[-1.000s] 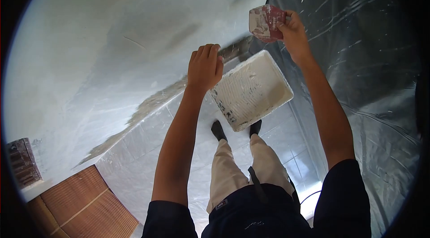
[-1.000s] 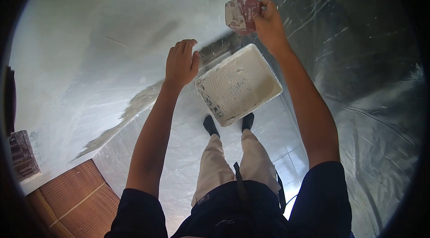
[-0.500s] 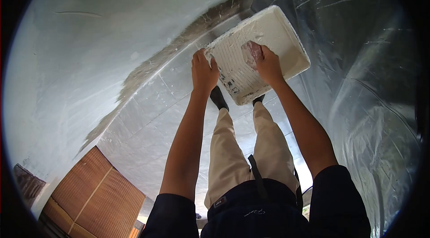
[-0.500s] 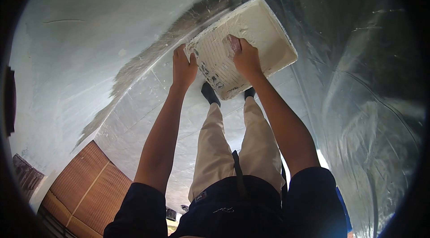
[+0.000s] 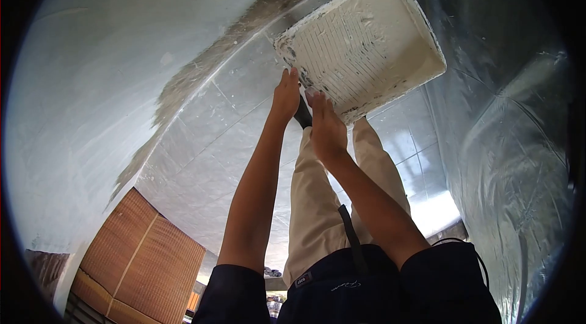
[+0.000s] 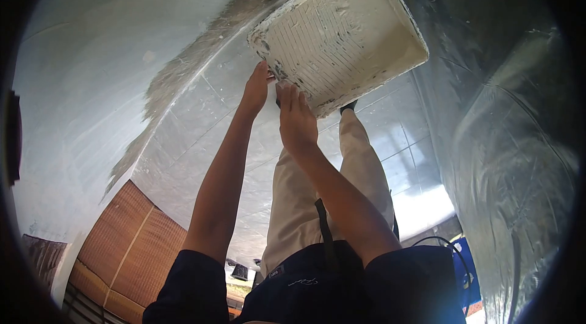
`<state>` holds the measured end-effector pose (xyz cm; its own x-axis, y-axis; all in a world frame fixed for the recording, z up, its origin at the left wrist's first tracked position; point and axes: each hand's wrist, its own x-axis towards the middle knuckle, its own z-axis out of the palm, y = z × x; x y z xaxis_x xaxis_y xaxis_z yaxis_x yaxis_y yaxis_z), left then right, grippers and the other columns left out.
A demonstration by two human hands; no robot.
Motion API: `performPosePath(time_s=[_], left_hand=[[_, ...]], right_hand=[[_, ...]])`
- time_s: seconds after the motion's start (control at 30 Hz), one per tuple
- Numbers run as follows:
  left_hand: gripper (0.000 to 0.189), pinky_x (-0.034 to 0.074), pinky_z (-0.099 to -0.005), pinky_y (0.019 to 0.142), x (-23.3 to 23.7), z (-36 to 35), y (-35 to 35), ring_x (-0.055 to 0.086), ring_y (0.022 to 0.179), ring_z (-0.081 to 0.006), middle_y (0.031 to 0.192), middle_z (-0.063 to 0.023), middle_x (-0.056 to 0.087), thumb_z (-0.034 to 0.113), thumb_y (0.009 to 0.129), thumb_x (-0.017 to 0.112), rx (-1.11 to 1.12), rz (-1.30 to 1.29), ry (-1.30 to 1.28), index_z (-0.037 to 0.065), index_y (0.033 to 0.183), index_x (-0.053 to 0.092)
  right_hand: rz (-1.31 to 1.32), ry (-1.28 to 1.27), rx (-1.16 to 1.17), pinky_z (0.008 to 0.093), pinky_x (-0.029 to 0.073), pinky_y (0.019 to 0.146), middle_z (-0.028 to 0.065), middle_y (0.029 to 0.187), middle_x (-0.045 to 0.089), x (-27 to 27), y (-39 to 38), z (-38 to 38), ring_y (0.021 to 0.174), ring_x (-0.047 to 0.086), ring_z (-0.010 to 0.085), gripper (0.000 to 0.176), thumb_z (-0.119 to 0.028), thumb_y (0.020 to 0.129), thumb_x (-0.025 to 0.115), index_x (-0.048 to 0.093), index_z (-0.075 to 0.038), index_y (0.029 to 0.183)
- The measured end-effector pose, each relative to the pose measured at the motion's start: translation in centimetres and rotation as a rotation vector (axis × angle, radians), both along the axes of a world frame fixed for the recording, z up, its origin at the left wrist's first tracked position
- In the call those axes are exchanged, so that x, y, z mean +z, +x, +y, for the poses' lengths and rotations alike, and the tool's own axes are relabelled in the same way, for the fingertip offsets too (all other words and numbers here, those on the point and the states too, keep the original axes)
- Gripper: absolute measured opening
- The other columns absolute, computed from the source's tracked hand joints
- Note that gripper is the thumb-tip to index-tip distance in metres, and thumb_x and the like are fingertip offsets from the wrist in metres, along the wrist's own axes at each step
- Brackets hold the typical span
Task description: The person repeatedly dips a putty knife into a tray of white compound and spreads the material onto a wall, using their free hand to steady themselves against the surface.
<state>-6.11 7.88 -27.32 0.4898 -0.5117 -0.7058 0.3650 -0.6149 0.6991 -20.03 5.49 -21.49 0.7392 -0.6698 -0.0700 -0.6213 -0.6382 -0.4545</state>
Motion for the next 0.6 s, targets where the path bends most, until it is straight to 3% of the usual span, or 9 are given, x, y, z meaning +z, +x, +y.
performPosePath(time_s=[0.03, 0.1, 0.17, 0.4, 0.6], left_hand=[[0.074, 0.035, -0.0397, 0.107, 0.2, -0.1, 0.2, 0.052, 0.12, -0.0338, 0.132, -0.0257, 0.053, 0.053, 0.099, 0.033, -0.004, 0.006, 0.0, -0.008, 0.142, 0.033], [0.079, 0.031, -0.0389, 0.111, 2.0, -0.9, 1.0, 0.051, 0.121, -0.0305, 0.139, -0.0229, 0.047, 0.058, 0.099, 0.029, -0.006, 0.259, -0.102, -0.007, 0.144, 0.031], [0.08, 0.029, -0.0395, 0.111, 3.1, -1.2, 1.3, 0.049, 0.123, -0.0307, 0.141, -0.0229, 0.044, 0.059, 0.098, 0.029, -0.01, 0.283, -0.067, -0.007, 0.145, 0.028], [0.09, 0.023, -0.0402, 0.114, 2.5, -1.0, 2.7, 0.04, 0.132, -0.0344, 0.145, -0.0271, 0.037, 0.063, 0.096, 0.029, -0.038, 0.407, -0.162, -0.01, 0.147, 0.018], [0.095, 0.02, -0.0408, 0.114, 2.9, -1.4, 3.1, 0.035, 0.135, -0.0356, 0.148, -0.0292, 0.032, 0.067, 0.094, 0.03, -0.091, 0.449, -0.156, -0.01, 0.148, 0.013]], right_hand=[[0.065, 0.065, 0.001, 0.0419, 0.052, 0.093, 0.0264, 0.129, 0.053, 0.0, 0.3, 0.8, 0.115, 0.057, 0.0407, 0.053, -0.003, 0.082, 0.056, 0.043, 0.008, 0.132], [0.072, 0.072, -0.029, 0.0415, 0.052, 0.093, 0.0264, 0.13, 0.052, -0.2, 1.0, 2.2, 0.117, 0.056, 0.0409, 0.056, 0.001, 0.08, 0.056, 0.042, 0.008, 0.133], [0.096, 0.087, -0.081, 0.0412, 0.051, 0.093, 0.0276, 0.133, 0.048, -0.7, 1.7, 3.7, 0.121, 0.052, 0.0415, 0.059, 0.004, 0.077, 0.058, 0.042, 0.008, 0.133], [0.248, 0.103, -0.102, 0.0402, 0.054, 0.09, 0.0287, 0.131, 0.049, -1.0, 3.5, 4.1, 0.117, 0.055, 0.0407, 0.056, 0.0, 0.077, 0.06, 0.044, 0.009, 0.13], [0.332, 0.036, -0.061, 0.0358, 0.058, 0.079, 0.0269, 0.127, 0.052, 0.0, 3.8, 4.3, 0.112, 0.059, 0.036, 0.051, -0.004, 0.079, 0.061, 0.048, 0.01, 0.126]])
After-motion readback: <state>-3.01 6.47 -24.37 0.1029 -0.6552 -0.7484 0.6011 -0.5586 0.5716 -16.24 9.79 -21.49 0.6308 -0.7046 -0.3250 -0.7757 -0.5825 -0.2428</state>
